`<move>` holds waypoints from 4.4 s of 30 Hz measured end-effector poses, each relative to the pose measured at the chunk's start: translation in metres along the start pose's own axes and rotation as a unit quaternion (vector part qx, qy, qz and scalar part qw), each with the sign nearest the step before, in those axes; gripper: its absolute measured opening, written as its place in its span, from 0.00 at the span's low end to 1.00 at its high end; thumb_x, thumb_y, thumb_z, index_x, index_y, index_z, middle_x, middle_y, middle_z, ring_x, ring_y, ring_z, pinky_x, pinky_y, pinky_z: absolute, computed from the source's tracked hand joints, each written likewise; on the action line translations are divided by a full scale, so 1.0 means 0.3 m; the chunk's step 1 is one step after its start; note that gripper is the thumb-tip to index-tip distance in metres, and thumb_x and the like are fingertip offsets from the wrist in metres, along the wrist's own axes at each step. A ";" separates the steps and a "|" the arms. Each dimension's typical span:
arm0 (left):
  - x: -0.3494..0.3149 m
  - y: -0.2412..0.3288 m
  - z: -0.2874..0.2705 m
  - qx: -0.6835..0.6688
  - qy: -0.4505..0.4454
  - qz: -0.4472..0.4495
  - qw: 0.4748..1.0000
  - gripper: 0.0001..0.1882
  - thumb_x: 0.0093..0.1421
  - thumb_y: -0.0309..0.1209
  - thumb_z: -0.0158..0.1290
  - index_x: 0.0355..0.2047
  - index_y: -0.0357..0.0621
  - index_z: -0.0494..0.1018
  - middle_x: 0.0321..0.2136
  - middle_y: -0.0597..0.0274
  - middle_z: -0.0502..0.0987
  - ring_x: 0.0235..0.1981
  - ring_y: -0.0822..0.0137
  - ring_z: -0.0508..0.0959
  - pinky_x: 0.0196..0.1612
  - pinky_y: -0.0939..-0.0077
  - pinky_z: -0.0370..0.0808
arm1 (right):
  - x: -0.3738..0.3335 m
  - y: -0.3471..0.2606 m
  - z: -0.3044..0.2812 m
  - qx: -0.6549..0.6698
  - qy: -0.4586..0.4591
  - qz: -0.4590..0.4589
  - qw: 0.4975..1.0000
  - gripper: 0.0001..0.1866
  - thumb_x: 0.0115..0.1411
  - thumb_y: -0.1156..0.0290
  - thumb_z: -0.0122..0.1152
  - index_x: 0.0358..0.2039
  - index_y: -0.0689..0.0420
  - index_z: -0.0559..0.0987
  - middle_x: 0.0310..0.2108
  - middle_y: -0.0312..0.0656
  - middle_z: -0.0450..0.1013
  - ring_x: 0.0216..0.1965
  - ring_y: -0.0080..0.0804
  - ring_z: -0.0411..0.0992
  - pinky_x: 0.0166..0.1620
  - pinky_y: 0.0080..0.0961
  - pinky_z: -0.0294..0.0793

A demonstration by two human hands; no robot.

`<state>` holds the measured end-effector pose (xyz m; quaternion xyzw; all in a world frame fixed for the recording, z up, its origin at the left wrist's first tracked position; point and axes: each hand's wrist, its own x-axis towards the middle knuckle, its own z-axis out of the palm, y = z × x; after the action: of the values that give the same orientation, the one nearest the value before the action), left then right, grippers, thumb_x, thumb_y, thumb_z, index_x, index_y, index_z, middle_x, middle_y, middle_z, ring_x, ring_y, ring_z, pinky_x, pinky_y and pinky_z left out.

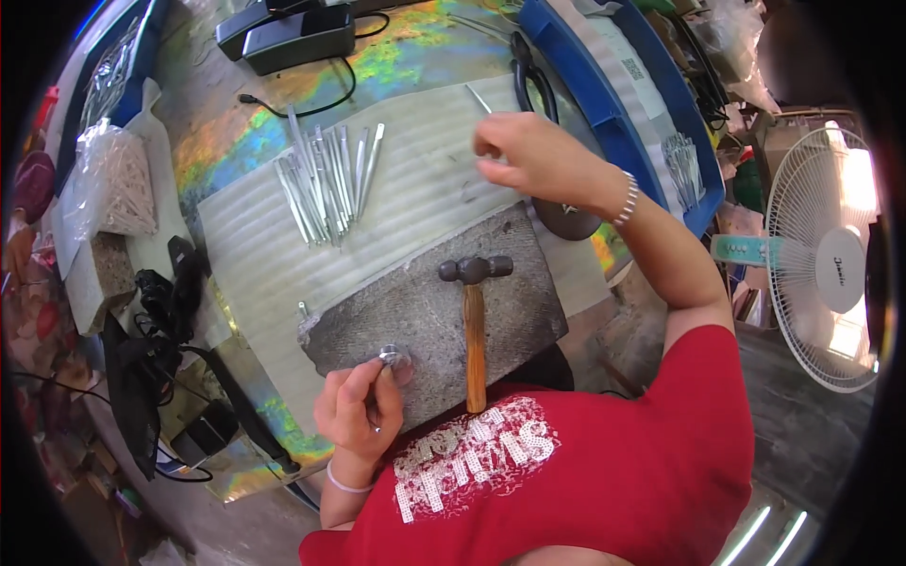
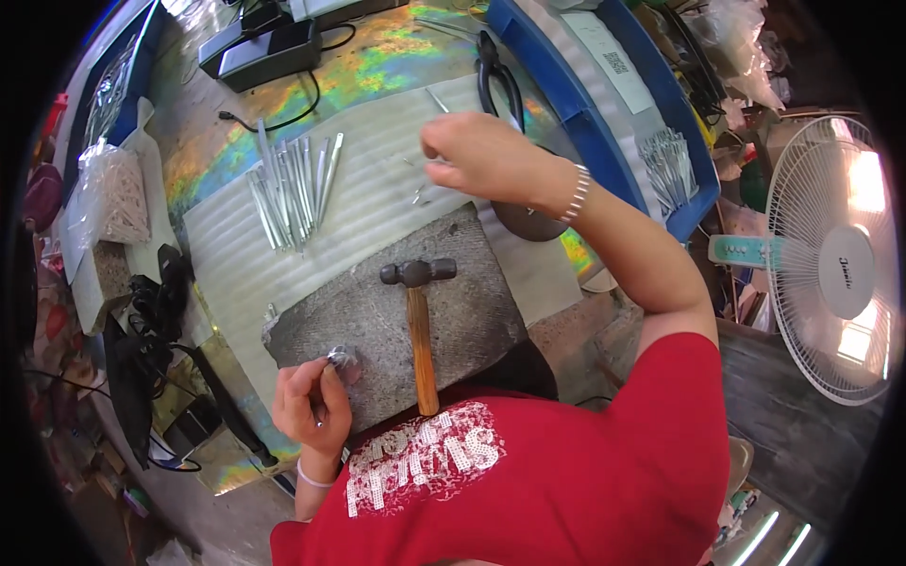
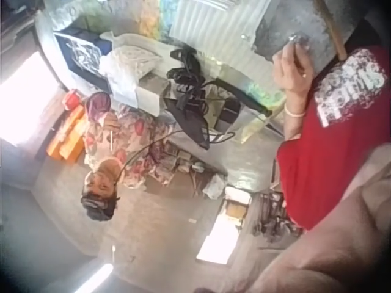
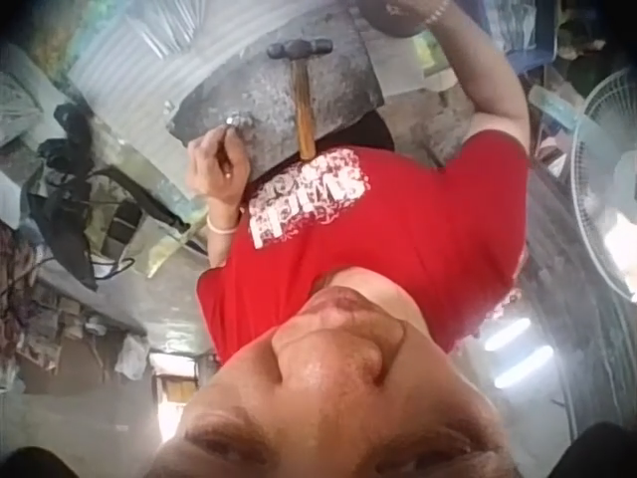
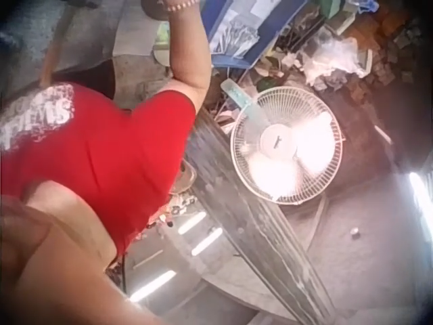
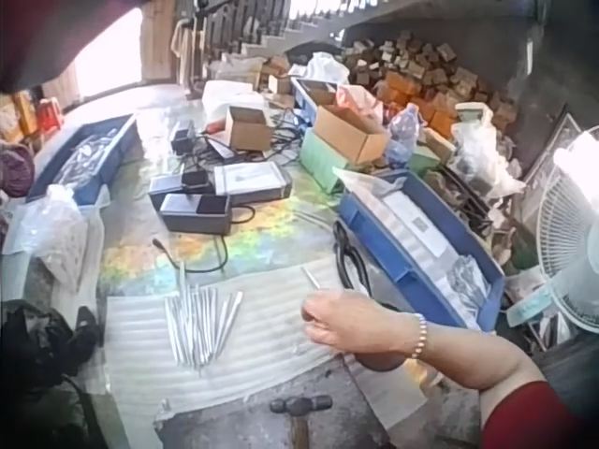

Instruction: Marking and shaping small metal components using a hammer and punch on a stone block, followed by sorting the pieces.

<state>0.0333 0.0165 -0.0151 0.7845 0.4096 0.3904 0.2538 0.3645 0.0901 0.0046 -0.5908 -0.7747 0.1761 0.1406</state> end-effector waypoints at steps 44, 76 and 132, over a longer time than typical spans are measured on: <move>0.000 -0.003 0.003 0.011 -0.001 0.008 1.000 0.10 0.49 0.21 0.59 0.33 0.42 0.73 0.17 0.64 0.73 0.13 0.70 0.68 0.16 0.78 0.63 | 0.102 -0.021 0.017 -0.103 -0.224 -0.151 0.957 0.06 0.48 0.76 0.55 0.26 0.63 0.70 0.31 0.49 0.70 0.35 0.48 0.72 0.38 0.38 0.72; 0.010 0.030 0.018 0.001 0.020 0.007 1.000 0.08 0.50 0.16 0.56 0.31 0.38 0.74 0.17 0.63 0.70 0.12 0.76 0.64 0.14 0.82 0.59 | -0.100 0.163 -0.014 -0.015 0.113 0.095 0.989 0.07 0.51 0.72 0.54 0.30 0.62 0.71 0.27 0.49 0.72 0.30 0.47 0.72 0.34 0.37 0.70; -0.032 0.026 -0.047 -0.035 0.026 -0.048 0.998 0.11 0.50 0.16 0.56 0.35 0.39 0.74 0.18 0.63 0.69 0.14 0.76 0.65 0.16 0.81 0.60 | -0.194 0.012 -0.103 -0.100 0.220 0.151 0.958 0.22 0.51 0.62 0.59 0.44 0.60 0.68 0.41 0.50 0.70 0.44 0.49 0.69 0.46 0.40 0.69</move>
<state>0.0217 0.0054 -0.0053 0.7444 0.4387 0.4121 0.2891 0.3960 0.0382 0.0303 -0.7362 -0.6400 -0.0178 0.2193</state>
